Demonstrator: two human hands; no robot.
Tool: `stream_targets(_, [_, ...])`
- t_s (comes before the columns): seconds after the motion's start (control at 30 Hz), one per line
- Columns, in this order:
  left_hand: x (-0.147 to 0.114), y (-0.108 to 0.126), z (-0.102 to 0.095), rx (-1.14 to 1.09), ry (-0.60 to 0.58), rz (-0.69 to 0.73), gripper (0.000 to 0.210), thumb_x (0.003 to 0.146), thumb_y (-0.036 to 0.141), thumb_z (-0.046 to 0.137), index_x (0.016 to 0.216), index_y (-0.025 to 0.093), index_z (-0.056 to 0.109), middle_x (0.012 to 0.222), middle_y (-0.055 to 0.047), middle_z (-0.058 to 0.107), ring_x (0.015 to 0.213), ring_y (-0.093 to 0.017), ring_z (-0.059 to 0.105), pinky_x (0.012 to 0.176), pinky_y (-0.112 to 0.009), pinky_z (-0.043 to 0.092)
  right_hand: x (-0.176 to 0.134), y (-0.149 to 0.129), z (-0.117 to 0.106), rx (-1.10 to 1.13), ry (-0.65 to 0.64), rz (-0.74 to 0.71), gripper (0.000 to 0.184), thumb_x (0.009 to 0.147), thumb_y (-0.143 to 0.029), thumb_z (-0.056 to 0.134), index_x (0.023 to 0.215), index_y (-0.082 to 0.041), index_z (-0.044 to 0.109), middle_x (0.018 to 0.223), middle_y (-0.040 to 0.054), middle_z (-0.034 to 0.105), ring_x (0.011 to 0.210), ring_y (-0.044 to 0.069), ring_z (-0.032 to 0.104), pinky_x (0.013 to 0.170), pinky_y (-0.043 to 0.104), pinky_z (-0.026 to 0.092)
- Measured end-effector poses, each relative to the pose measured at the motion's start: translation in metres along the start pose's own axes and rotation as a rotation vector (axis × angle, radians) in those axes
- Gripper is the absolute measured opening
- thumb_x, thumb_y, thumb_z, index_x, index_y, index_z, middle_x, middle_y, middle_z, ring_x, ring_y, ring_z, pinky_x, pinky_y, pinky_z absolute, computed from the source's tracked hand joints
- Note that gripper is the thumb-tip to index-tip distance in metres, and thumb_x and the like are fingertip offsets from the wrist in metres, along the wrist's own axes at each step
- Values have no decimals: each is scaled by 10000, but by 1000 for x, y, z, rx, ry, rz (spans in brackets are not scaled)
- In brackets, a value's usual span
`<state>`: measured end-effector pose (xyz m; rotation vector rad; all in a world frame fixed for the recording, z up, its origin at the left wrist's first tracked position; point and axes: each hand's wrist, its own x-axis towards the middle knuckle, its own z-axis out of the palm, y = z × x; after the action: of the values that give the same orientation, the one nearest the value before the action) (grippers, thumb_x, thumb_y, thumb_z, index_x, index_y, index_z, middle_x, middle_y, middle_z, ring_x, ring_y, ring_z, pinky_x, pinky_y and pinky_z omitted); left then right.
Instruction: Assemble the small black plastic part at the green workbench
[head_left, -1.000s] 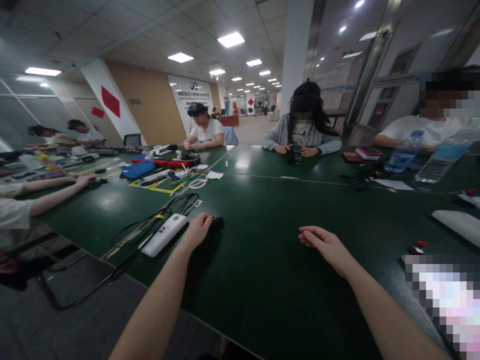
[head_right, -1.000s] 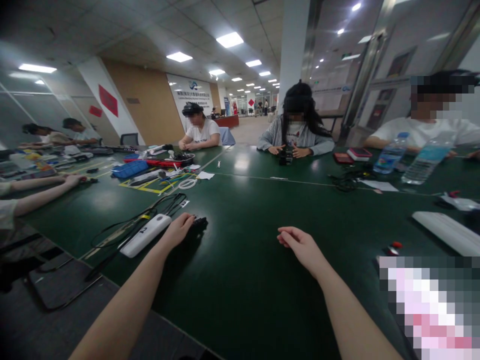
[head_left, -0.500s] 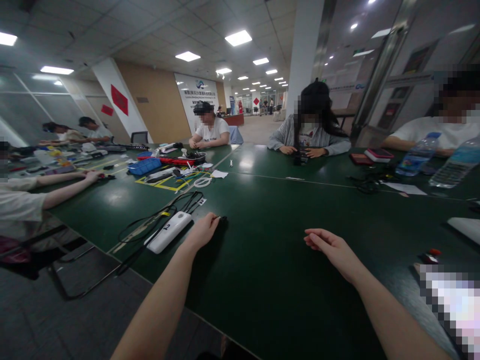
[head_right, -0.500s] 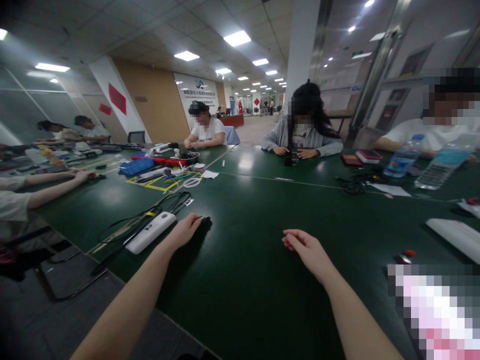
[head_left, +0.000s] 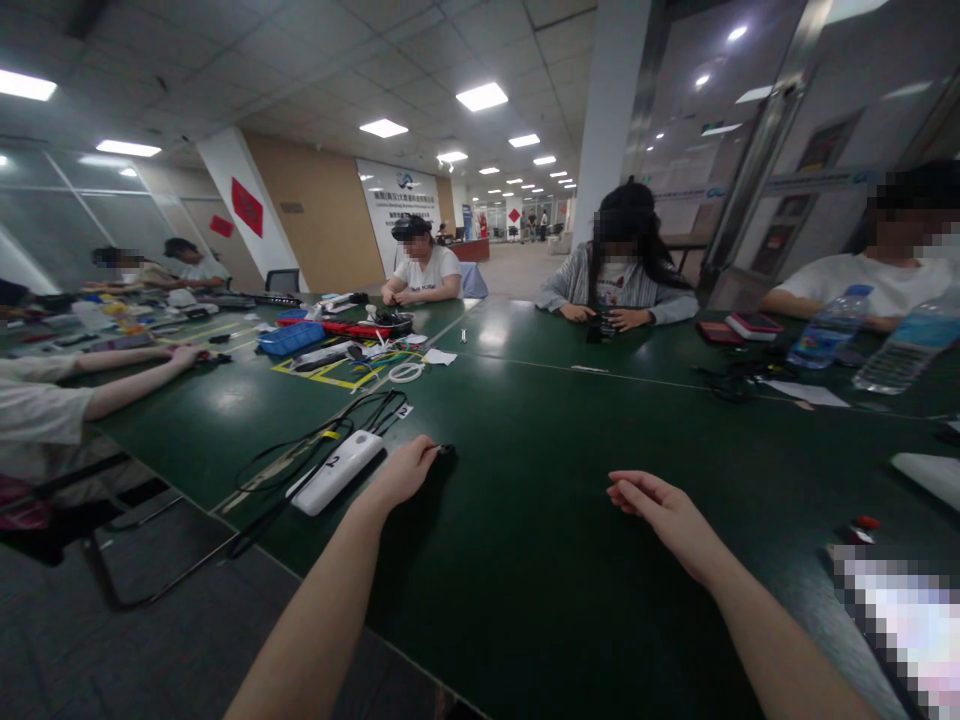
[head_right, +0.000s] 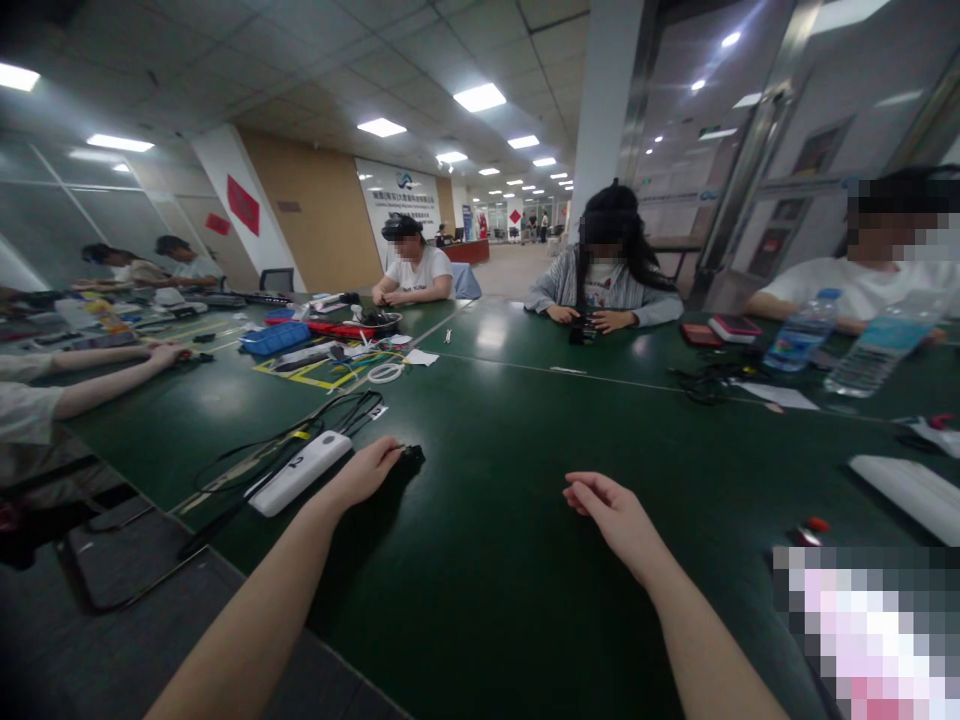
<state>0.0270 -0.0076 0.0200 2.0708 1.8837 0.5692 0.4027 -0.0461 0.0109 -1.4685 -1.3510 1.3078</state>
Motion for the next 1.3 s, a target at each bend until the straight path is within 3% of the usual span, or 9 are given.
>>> stream_targets(0.33, [-3, 1, -5, 46, -55, 7, 227, 831, 316, 331, 845, 193, 522, 852, -47, 612, 778, -165, 559, 657, -249, 389, -2, -2, 0, 2, 2, 10, 331, 736, -396, 527, 1019, -233, 580, 967, 42, 632, 958, 215, 553, 836, 363, 432])
stream_targets(1.3, [-5, 8, -4, 149, -2, -69, 282, 865, 392, 276, 885, 179, 458, 827, -76, 623, 751, -188, 586, 629, -263, 375, -4, -5, 2, 6, 19, -1, 328, 717, -408, 542, 991, -236, 597, 951, 43, 642, 942, 217, 564, 836, 363, 435])
